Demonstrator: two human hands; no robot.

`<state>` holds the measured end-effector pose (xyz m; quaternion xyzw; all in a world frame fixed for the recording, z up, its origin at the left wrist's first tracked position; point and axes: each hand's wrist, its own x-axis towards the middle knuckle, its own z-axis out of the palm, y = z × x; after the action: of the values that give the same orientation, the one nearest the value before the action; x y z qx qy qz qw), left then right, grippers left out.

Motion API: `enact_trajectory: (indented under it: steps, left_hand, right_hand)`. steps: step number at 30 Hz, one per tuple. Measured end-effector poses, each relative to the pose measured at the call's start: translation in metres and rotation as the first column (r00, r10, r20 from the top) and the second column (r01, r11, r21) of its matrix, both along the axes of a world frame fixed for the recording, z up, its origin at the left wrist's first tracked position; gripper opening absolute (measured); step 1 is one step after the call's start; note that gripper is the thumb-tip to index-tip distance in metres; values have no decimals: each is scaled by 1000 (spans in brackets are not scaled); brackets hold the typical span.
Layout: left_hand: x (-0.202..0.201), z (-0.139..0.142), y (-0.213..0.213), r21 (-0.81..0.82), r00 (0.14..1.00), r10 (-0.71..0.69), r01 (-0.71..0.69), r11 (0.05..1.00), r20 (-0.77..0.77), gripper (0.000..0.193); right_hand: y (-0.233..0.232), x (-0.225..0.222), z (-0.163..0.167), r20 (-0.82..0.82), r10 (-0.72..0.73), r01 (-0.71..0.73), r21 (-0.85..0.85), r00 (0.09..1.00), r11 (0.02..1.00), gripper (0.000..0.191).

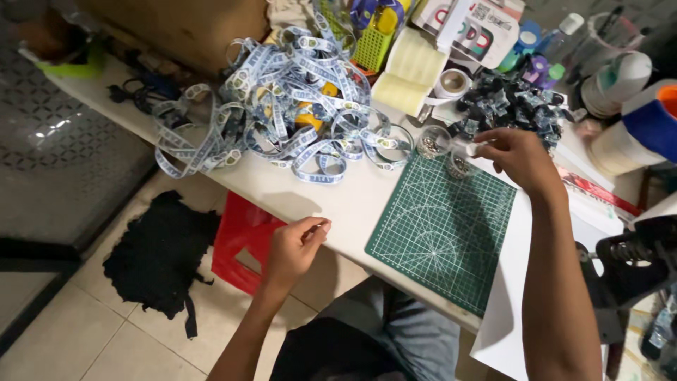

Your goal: The person sits at a workbench covered with printed lanyard straps and attaches metal crimp ends to the strap tips. They place a crimp and a strap end into a hand press, pull the lever down to clamp it, then set the finished lanyard onto a growing pile and pick up the next strap.

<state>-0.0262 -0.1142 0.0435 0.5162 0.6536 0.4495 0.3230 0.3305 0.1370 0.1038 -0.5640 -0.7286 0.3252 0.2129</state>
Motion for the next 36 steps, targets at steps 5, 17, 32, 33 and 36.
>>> enact_trajectory:
  steps: [5, 17, 32, 33, 36]
  left_hand:
    - [37, -4, 14, 197, 981, -136, 107, 974, 140, 22]
    - [111, 29, 72, 24, 546, -190, 297, 955, 816, 35]
    - [18, -25, 21, 458, 892, 244, -411, 788, 381, 26]
    - [-8, -37, 14, 381, 811, 355, -546, 747, 465, 26]
    - [-77, -89, -8, 248, 597, 708, -802, 543, 378, 27]
  right_hand:
    - [-30, -10, 14, -149, 71, -81, -62, 986, 995, 16]
    - [-119, -47, 16, -250, 412, -303, 379, 876, 874, 17]
    - [-152, -14, -38, -358, 134, -188, -122, 924, 975, 18]
    - [-158, -13, -40, -315, 136, -194, -159, 939, 968, 19]
    - [-173, -16, -41, -196, 159, -206, -249, 968, 946, 23]
